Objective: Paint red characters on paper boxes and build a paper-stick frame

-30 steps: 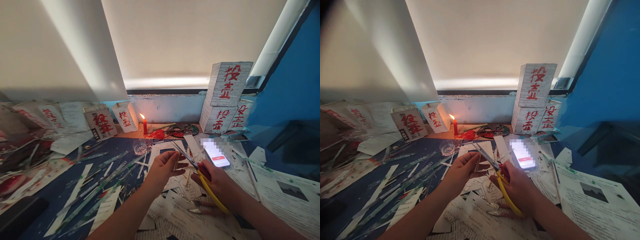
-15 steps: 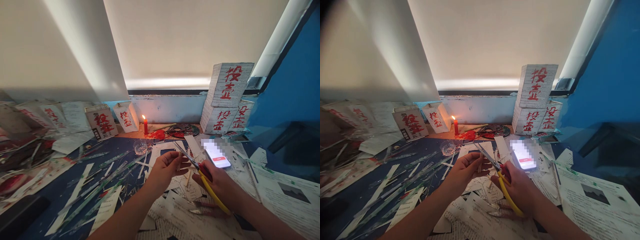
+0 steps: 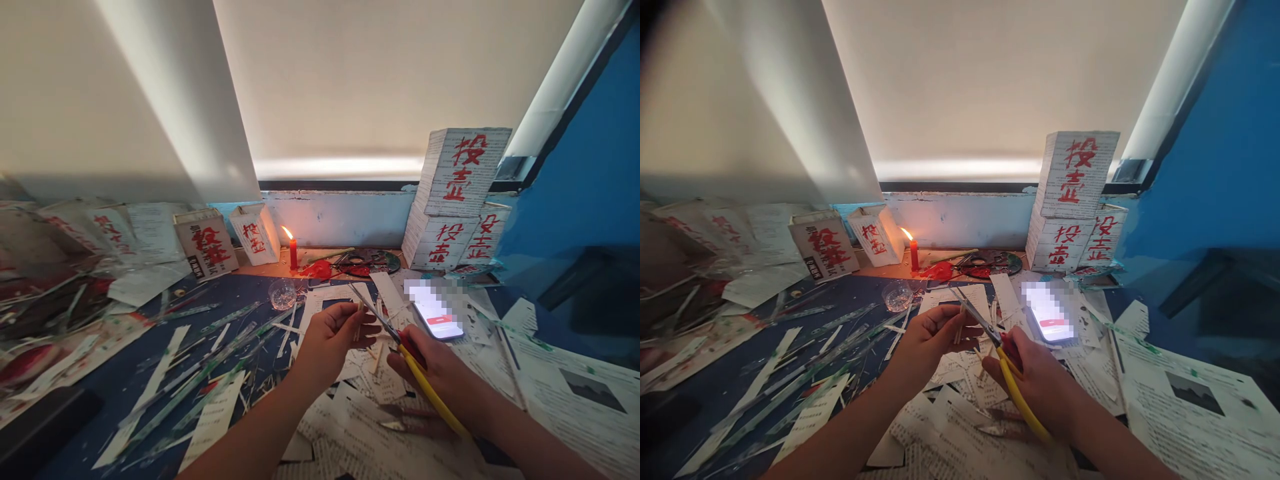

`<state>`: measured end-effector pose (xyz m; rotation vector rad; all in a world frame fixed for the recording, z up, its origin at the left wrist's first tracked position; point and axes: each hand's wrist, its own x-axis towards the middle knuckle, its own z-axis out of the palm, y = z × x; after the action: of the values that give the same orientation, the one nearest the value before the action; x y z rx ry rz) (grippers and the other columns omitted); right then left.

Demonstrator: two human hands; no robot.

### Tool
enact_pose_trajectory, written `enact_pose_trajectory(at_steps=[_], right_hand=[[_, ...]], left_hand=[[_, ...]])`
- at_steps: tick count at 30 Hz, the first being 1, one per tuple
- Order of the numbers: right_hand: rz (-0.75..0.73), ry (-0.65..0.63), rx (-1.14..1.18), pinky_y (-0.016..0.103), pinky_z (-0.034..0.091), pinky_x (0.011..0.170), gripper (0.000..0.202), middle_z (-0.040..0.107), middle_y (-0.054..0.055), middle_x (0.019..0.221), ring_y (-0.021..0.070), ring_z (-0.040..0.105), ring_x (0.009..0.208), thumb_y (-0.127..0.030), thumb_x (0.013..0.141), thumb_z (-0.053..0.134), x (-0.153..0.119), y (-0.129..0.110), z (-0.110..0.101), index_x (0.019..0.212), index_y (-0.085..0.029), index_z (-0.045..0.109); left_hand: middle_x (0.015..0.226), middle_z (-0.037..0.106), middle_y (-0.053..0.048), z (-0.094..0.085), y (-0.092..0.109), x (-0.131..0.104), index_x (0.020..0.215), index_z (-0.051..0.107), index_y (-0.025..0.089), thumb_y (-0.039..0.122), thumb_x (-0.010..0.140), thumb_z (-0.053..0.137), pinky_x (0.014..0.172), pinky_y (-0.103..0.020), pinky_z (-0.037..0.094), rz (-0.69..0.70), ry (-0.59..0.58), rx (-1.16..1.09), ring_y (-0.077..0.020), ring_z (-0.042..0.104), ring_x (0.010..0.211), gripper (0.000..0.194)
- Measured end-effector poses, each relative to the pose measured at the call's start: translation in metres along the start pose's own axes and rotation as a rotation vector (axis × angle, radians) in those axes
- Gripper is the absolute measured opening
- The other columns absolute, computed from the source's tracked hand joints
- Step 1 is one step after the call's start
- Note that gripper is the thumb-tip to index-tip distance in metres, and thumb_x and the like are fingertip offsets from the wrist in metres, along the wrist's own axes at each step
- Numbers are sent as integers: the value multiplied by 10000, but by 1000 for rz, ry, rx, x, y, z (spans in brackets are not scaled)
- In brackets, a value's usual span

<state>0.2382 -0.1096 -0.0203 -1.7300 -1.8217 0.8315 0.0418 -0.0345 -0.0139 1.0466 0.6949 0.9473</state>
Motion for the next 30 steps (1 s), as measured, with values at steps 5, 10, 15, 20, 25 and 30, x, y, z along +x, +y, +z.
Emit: enact_pose_trajectory(at_steps=[5, 10, 15, 20, 25, 30], right_hand=[[23, -9, -19, 304, 384, 644, 452, 591, 10, 829, 169, 470, 728, -669, 932, 469, 0, -1, 1, 868, -222, 472], [26, -7, -65, 317, 387, 659, 471, 622, 26, 830, 183, 503, 740, -683, 930, 452, -1, 1, 2, 850, -220, 477], [20, -34, -66, 315, 397, 656, 478, 620, 27, 840, 182, 504, 742, -694, 931, 432, -2, -2, 0, 850, -224, 462], [41, -65, -43, 316, 411, 670, 471, 627, 33, 870, 183, 518, 758, -693, 936, 424, -6, -6, 0, 891, -225, 462], [55, -46, -56, 323, 414, 681, 479, 644, 44, 872, 194, 539, 777, -692, 938, 417, -3, -7, 1, 877, -222, 482], [49, -9, -69, 319, 406, 660, 477, 650, 45, 852, 189, 531, 751, -688, 935, 428, -1, -6, 2, 867, -219, 487]], left_hand=[[928, 767, -132, 0, -1, -1, 982, 664, 101, 432, 808, 780, 782, -379, 616, 0, -1, 11, -240, 751, 834, 391], [932, 770, -136, 1, -1, -2, 989, 657, 102, 436, 814, 773, 764, -361, 616, -6, -16, 6, -248, 756, 849, 395], [876, 769, -117, 1, -1, -2, 969, 669, 104, 434, 819, 769, 739, -349, 620, 4, -18, 19, -236, 757, 816, 376], [880, 772, -119, 1, 0, -4, 963, 671, 106, 434, 825, 762, 758, -366, 622, 14, -22, 36, -233, 756, 809, 367], [931, 773, -146, 0, -1, -2, 988, 676, 102, 434, 833, 752, 791, -401, 616, 14, -35, 38, -265, 755, 865, 374], [993, 769, -162, 0, -3, -2, 1020, 692, 99, 442, 863, 719, 849, -435, 596, 15, -61, 42, -282, 750, 906, 377]])
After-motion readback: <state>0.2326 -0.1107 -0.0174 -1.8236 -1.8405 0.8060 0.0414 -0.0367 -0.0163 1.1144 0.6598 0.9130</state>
